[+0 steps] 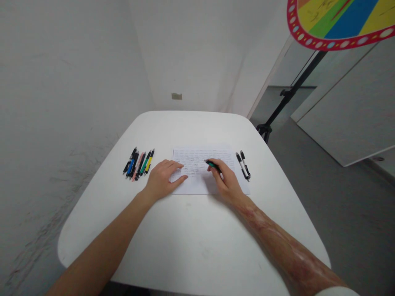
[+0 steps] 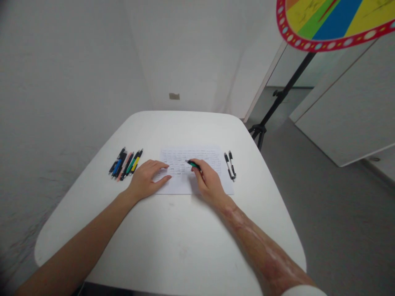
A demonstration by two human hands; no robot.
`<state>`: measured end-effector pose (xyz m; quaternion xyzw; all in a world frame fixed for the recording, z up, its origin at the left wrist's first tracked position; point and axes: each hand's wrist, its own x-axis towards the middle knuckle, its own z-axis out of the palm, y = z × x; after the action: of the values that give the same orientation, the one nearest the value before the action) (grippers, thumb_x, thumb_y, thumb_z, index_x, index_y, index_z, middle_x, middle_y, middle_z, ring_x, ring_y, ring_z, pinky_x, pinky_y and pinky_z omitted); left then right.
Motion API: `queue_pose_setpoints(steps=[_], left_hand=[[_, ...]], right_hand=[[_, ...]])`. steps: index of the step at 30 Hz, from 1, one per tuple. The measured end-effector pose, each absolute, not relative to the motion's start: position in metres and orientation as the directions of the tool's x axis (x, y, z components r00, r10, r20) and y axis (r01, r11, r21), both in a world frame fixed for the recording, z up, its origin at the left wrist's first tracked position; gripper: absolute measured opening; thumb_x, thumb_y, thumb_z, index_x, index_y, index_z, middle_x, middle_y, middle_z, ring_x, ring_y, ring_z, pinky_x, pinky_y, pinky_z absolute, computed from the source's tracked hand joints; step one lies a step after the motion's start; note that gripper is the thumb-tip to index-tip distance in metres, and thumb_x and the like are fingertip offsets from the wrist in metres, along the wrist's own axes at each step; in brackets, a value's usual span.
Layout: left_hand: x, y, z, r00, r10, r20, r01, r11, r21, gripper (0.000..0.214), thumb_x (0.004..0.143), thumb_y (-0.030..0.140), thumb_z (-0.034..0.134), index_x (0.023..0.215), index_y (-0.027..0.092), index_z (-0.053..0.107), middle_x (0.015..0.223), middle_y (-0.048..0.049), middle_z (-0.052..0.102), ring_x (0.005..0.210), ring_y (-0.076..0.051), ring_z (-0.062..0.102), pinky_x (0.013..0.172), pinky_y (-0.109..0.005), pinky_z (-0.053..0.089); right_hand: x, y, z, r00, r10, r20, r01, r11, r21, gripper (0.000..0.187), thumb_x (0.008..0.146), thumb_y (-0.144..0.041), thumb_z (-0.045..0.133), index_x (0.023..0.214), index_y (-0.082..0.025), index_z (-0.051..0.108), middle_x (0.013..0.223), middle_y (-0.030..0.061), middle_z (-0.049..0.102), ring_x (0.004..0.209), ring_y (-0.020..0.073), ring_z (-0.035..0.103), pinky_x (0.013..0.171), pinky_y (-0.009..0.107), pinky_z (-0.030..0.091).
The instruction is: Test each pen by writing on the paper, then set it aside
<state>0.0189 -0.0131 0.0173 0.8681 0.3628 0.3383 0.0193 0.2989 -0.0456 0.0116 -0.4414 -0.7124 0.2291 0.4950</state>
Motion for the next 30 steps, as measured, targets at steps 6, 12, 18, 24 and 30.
queue_pose_setpoints(steps=[6,12,18,24,30], left_hand=[[0.011,-0.004,0.009,0.505,0.749,0.429,0.652,-0.657,0.378,0.053,0.095,0.048,0.080,0.139,0.023,0.067,0.145,-0.0135,0.069,0.135,-0.035,0.064,0.119,-0.057,0.052],[0.012,-0.004,0.004,0.555,0.769,0.317,0.665,-0.639,0.387,0.070,0.089,0.057,0.085,0.146,0.024,0.063,0.159,-0.0133,0.061,0.145,-0.037,0.058,0.127,-0.061,0.045],[0.012,-0.004,0.004,0.558,0.762,0.328,0.673,-0.647,0.359,0.072,0.088,0.060,0.085,0.146,0.023,0.063,0.158,-0.0140,0.062,0.144,-0.037,0.058,0.125,-0.060,0.046],[0.012,-0.003,0.003,0.564,0.757,0.329,0.663,-0.653,0.366,0.070,0.089,0.059,0.084,0.146,0.024,0.063,0.158,-0.0137,0.062,0.144,-0.037,0.059,0.125,-0.061,0.046],[0.011,-0.003,0.003,0.570,0.753,0.330,0.655,-0.658,0.371,0.069,0.090,0.059,0.083,0.147,0.024,0.063,0.158,-0.0140,0.062,0.144,-0.037,0.059,0.126,-0.060,0.046]], right_hand=[[0.302,-0.028,0.035,0.111,0.964,0.242,-0.192,0.260,-0.946,0.058,0.099,-0.069,0.065,0.064,-0.026,0.048,0.057,-0.0043,0.035,0.052,0.0140,0.029,0.049,0.031,0.026],[0.296,-0.010,0.065,0.010,1.000,0.006,-0.659,0.011,-0.752,0.070,0.092,-0.077,0.056,0.055,-0.027,0.025,0.051,-0.0077,0.014,0.048,0.0116,0.011,0.044,0.030,0.010],[0.281,-0.003,0.066,0.058,0.988,-0.145,-0.833,-0.032,-0.553,0.059,0.094,-0.067,0.043,0.061,-0.027,0.015,0.050,-0.0077,0.013,0.048,0.0120,0.007,0.042,0.030,0.009],[0.283,-0.005,0.061,0.063,0.985,-0.160,-0.865,-0.026,-0.501,0.057,0.094,-0.063,0.044,0.063,-0.027,0.014,0.049,-0.0077,0.015,0.048,0.0118,0.008,0.041,0.031,0.010],[0.282,-0.007,0.052,0.087,0.983,-0.162,-0.860,-0.008,-0.511,0.055,0.091,-0.060,0.047,0.062,-0.027,0.014,0.050,-0.0082,0.013,0.047,0.0115,0.007,0.041,0.031,0.010]])
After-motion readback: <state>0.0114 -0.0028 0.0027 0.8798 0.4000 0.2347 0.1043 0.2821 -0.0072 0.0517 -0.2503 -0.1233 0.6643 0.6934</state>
